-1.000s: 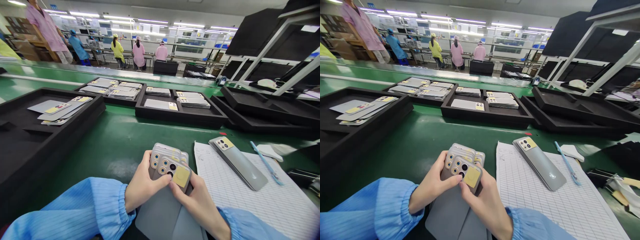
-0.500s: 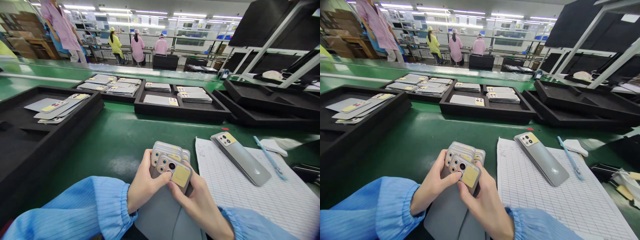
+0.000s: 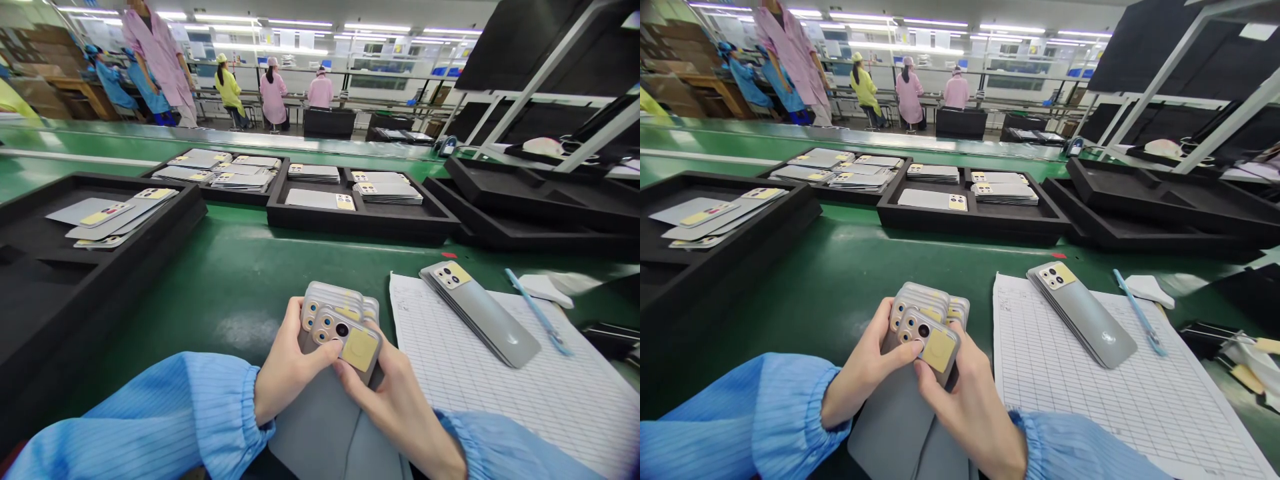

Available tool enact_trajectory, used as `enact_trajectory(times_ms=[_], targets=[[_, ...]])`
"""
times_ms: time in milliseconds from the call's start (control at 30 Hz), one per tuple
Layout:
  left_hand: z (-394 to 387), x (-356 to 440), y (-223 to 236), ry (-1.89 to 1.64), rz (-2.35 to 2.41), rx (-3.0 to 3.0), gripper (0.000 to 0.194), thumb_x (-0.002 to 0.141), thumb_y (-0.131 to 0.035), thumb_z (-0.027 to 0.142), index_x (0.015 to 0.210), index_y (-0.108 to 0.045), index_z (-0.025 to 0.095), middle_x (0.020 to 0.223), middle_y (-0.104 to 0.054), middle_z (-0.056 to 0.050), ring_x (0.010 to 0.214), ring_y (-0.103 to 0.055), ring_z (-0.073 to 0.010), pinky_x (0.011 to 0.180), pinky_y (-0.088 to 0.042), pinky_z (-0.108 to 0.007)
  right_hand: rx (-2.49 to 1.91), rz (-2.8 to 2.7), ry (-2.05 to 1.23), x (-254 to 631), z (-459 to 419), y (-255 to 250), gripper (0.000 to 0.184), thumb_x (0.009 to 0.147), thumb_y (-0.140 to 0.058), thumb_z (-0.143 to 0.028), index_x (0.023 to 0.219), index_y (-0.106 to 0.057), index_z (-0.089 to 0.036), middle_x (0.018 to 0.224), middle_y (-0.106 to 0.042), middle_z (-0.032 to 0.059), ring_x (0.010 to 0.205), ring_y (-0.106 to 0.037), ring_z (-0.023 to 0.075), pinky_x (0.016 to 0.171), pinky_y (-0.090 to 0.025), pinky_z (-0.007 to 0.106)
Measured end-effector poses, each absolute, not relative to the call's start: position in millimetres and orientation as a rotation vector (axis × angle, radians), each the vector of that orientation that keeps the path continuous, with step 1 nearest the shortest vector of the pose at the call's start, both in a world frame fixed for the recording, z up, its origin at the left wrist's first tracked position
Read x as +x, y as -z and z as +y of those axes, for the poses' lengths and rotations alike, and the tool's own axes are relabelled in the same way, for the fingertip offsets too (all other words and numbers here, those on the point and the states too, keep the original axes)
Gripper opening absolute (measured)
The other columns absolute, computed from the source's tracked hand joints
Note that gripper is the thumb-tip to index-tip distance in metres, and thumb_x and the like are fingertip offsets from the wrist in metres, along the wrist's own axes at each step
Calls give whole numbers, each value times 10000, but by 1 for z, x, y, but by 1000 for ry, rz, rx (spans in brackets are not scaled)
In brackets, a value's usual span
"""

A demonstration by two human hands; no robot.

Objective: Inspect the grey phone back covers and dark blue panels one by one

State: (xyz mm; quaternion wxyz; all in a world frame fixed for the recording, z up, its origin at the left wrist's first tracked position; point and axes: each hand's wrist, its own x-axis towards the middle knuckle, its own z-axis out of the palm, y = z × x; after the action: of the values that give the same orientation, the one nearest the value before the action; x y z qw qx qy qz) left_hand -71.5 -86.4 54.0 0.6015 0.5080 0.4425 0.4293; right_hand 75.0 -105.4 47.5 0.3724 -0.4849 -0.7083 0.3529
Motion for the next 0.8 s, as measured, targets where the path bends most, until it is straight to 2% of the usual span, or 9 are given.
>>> enact_trajectory(times_ms=[800], targets=[[-85, -71, -53, -1002, 981, 1153, 330, 737, -593, 244, 965, -358, 200, 966, -523, -20, 939, -499, -176, 843, -391, -313, -1218, -1814, -925, 75, -104, -45, 347, 791, -512, -131, 1116, -477, -247, 1069, -565, -4, 1008, -530, 146, 868, -419, 207]])
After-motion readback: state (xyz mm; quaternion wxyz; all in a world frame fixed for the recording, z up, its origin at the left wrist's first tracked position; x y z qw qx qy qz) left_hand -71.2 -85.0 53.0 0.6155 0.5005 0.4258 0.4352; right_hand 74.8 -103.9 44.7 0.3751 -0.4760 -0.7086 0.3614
